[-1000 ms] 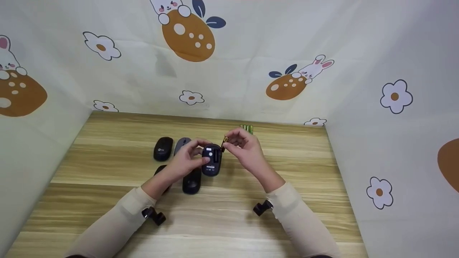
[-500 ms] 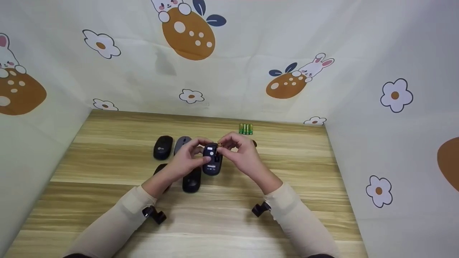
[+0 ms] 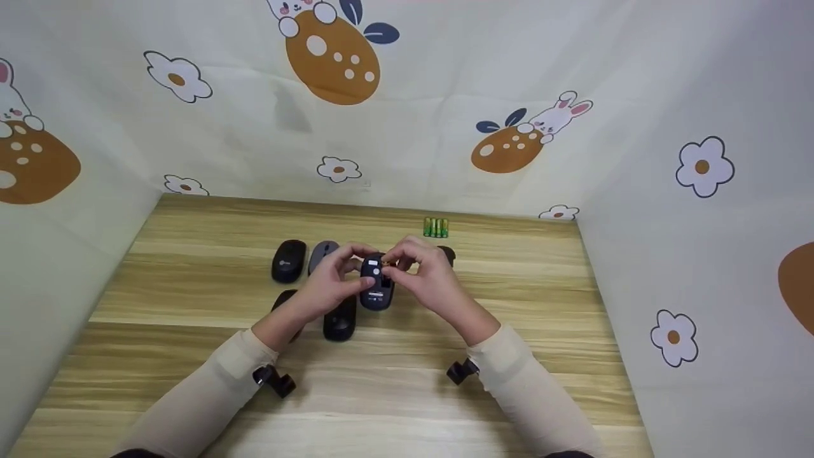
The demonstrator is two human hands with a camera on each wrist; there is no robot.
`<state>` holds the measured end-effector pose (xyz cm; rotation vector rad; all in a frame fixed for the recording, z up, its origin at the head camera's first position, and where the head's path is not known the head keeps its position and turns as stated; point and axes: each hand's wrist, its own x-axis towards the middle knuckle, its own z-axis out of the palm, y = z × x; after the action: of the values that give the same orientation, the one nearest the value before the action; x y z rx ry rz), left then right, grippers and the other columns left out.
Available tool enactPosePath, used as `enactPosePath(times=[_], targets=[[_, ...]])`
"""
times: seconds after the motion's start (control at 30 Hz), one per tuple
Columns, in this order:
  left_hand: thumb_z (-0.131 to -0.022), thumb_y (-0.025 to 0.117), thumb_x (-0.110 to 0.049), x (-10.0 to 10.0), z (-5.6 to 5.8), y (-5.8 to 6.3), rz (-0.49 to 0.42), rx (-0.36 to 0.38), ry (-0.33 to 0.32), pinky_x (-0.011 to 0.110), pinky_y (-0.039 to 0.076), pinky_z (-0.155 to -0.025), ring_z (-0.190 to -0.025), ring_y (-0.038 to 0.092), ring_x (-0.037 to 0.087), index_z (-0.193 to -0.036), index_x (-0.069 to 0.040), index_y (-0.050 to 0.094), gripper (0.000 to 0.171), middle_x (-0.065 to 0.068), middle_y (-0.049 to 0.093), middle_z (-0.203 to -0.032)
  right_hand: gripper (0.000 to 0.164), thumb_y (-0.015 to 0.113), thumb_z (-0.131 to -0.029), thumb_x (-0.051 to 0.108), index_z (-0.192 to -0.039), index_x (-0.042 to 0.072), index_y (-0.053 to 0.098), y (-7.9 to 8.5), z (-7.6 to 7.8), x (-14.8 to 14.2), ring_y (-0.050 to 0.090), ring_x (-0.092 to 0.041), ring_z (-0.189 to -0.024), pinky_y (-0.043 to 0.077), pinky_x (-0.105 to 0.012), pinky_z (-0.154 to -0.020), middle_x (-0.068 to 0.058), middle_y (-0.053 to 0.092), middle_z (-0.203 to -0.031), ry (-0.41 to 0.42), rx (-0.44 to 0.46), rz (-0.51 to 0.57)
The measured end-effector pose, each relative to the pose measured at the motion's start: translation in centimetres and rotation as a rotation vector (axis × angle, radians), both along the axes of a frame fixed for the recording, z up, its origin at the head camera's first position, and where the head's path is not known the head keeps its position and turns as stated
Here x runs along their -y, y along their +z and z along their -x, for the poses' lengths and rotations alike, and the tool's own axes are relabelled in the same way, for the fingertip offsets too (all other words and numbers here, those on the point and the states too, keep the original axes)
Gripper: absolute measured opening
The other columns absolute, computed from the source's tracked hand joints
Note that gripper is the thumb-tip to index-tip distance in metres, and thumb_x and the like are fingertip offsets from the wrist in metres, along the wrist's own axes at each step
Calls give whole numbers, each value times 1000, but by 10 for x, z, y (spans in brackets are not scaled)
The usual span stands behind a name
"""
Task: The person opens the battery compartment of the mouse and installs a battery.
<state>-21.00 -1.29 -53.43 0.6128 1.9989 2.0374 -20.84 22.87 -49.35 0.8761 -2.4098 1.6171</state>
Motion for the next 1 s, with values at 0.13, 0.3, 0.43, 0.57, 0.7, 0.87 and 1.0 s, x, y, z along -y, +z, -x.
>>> enactPosePath(times=[0.13,0.3,0.43,0.57,0.7,0.87,1.0], targets=[[-98,82,-6,-1,0,0,-2,-17,9,31,63,-85,-110,71,28,-143,-4,63,49,14,62,-136,12,85,-96,3,-104,12,84,-2,0,-1,66,-19,-90,58,-26,-81,-7,71,-101,-10,-8,5],[-97,83,-6,-2,0,-2,3,-40,31,36,64,-88,-112,71,27,-143,-6,64,49,10,68,-136,8,81,-100,2,-106,7,84,-7,-3,2,66,-25,-104,60,-29,-89,-12,69,-111,-28,54,81],[-96,83,-5,-4,0,-1,6,-62,47,46,65,-91,-113,70,25,-142,-6,64,50,8,68,-137,7,73,-104,-2,-106,0,80,-11,-8,10,68,-27,-117,60,-33,-99,-17,70,-122,-49,232,257],[-96,83,-3,-5,-1,-1,-1,-72,59,50,64,-93,-113,69,25,-142,-5,64,50,8,67,-138,16,68,-104,-6,-101,7,77,-15,-11,18,70,-22,-114,60,-30,-96,-14,70,-124,-86,378,395],[-95,83,-3,-5,-1,0,-10,-63,68,41,66,-89,-113,68,25,-142,-5,64,50,8,67,-137,15,66,-102,-7,-105,6,71,-15,-12,23,70,-19,-111,60,-29,-93,-11,69,-122,-105,431,448],[-95,83,-2,-5,-2,0,-16,-62,71,34,67,-84,-113,67,25,-142,-5,64,50,9,66,-137,23,65,-101,-9,-124,-7,63,-14,-14,26,70,-20,-117,60,-32,-101,-11,71,-122,-104,453,465],[-95,83,0,-5,-2,-1,-19,-75,76,32,67,-80,-112,67,25,-141,-4,64,50,11,66,-137,27,64,-102,-8,-129,-9,65,-12,-14,26,71,-21,-118,59,-32,-103,-13,73,-124,-108,461,440]])
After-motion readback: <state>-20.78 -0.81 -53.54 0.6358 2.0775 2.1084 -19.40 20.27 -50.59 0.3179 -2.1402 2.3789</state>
